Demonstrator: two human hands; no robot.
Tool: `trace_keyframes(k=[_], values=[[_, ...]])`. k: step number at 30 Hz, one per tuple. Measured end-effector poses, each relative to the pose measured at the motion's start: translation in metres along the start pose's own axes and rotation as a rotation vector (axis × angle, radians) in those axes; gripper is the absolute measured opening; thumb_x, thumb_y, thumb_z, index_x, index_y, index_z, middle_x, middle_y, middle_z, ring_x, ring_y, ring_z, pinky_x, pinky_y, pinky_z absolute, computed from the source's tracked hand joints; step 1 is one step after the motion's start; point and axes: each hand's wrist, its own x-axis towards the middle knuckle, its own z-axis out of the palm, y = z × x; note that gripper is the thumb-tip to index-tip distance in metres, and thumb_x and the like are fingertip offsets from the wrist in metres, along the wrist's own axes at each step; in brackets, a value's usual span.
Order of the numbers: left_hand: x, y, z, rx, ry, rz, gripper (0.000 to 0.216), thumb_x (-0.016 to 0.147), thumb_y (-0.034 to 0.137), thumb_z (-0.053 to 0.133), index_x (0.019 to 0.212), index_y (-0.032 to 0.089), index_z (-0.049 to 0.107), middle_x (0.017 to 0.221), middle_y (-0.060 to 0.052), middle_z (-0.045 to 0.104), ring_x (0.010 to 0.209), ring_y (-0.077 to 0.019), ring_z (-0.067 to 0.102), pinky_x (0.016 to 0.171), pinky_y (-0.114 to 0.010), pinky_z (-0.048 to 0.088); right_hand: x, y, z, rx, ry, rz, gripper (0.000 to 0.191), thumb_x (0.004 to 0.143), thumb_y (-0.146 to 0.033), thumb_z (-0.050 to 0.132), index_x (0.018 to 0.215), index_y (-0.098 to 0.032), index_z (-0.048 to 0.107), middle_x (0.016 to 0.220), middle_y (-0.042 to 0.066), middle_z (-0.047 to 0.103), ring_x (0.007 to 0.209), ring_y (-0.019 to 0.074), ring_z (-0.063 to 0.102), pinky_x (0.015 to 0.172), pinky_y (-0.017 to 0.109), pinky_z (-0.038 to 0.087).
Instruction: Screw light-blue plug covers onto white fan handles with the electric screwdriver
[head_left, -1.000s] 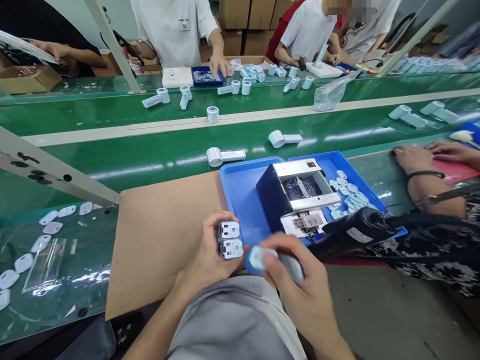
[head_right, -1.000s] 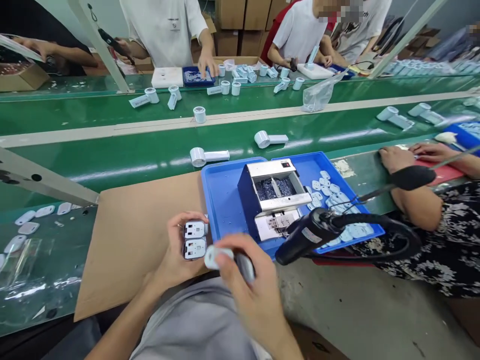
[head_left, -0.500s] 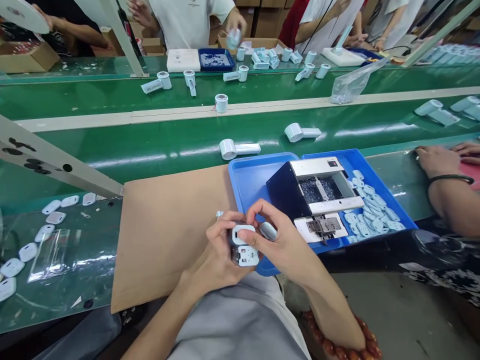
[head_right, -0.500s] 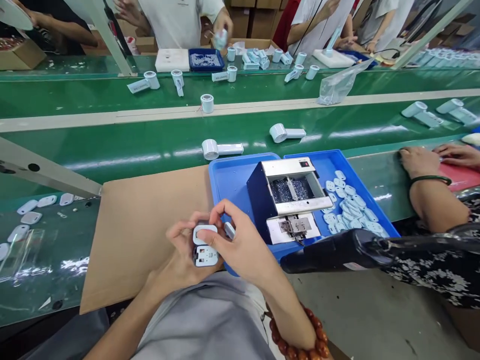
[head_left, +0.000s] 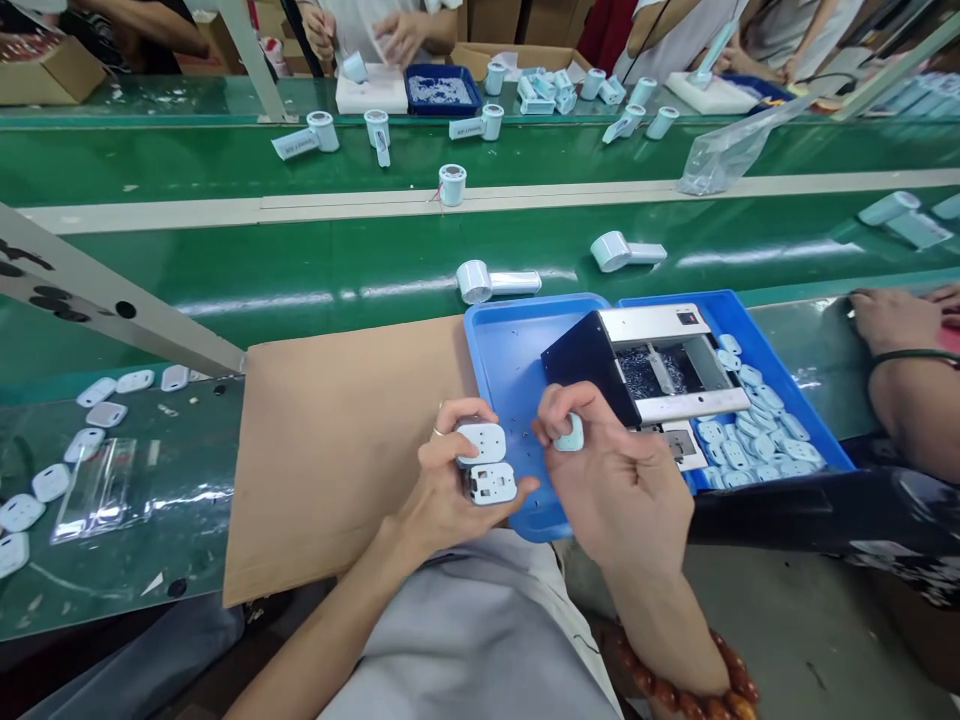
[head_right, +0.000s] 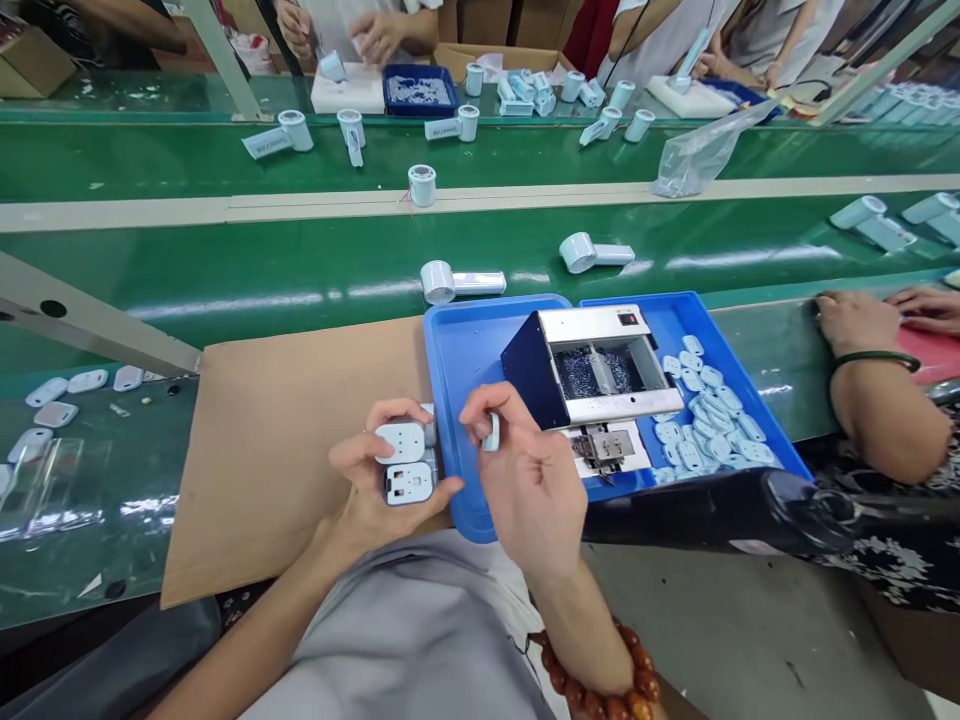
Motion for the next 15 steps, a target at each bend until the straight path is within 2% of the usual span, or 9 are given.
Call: trace_keyframes(k=[2, 4, 7, 9, 11, 15], values=[[0.001, -0.001, 0.001, 0.018, -0.013, -0.013, 0.071, 0.094, 0.028, 0.098, 0.133, 0.038, 0.039, 0.141, -0.006, 0.06, 0.114, -0.0236, 0.072, 0.093, -0.042, 0.063, -0.004, -0.006, -0.004, 0.025, -0.034, 0.033, 0.02, 0.102, -0.043, 0.069, 0.095, -0.026, 0.079, 0.096, 0.005, 0.056, 0.09, 0.0182, 0.05, 0.081, 0.029, 0.051], [0.001, -0.002, 0.0, 0.027, -0.033, -0.024, 0.076, 0.089, 0.033, 0.104, 0.133, 0.038, 0.042, 0.14, -0.006, 0.062, 0.115, -0.0253, 0.073, 0.096, -0.045, 0.062, -0.008, -0.01, -0.005, -0.011, -0.082, 0.065, 0.014, 0.107, -0.04, 0.076, 0.105, -0.033, 0.088, 0.099, 0.004, 0.063, 0.091, 0.016, 0.055, 0.078, 0.026, 0.05], [-0.003, -0.006, 0.0, 0.035, -0.053, -0.025, 0.09, 0.074, 0.043, 0.114, 0.132, 0.039, 0.045, 0.144, -0.006, 0.063, 0.12, -0.0289, 0.075, 0.102, -0.05, 0.062, -0.015, -0.014, -0.003, -0.214, -0.049, 0.02, 0.012, 0.11, -0.043, 0.081, 0.108, -0.039, 0.092, 0.1, 0.002, 0.071, 0.092, 0.0129, 0.061, 0.078, 0.022, 0.049], [-0.007, -0.009, 0.0, 0.072, -0.062, -0.026, 0.098, 0.066, 0.055, 0.116, 0.13, 0.039, 0.044, 0.145, -0.007, 0.064, 0.121, -0.0308, 0.076, 0.105, -0.054, 0.061, -0.019, -0.015, -0.001, -0.313, 0.032, -0.01, 0.007, 0.106, -0.041, 0.087, 0.104, -0.038, 0.093, 0.095, 0.001, 0.074, 0.087, 0.0112, 0.063, 0.075, 0.02, 0.05], [-0.01, -0.011, 0.0, 0.12, -0.07, -0.031, 0.1, 0.064, 0.069, 0.113, 0.128, 0.038, 0.043, 0.145, -0.008, 0.065, 0.12, -0.0323, 0.076, 0.105, -0.057, 0.061, -0.022, -0.016, 0.001, -0.305, 0.085, 0.016, 0.005, 0.1, -0.039, 0.093, 0.1, -0.034, 0.093, 0.087, 0.0, 0.073, 0.075, 0.009, 0.061, 0.066, 0.018, 0.048], [-0.01, -0.012, -0.001, 0.101, -0.089, -0.021, 0.087, 0.08, 0.082, 0.098, 0.132, 0.039, 0.043, 0.145, -0.009, 0.066, 0.118, -0.0316, 0.076, 0.104, -0.058, 0.059, -0.025, -0.015, 0.008, -0.202, 0.119, 0.135, 0.026, 0.08, -0.032, 0.106, 0.09, -0.025, 0.082, 0.081, -0.002, 0.068, 0.064, 0.0084, 0.058, 0.054, 0.017, 0.046]])
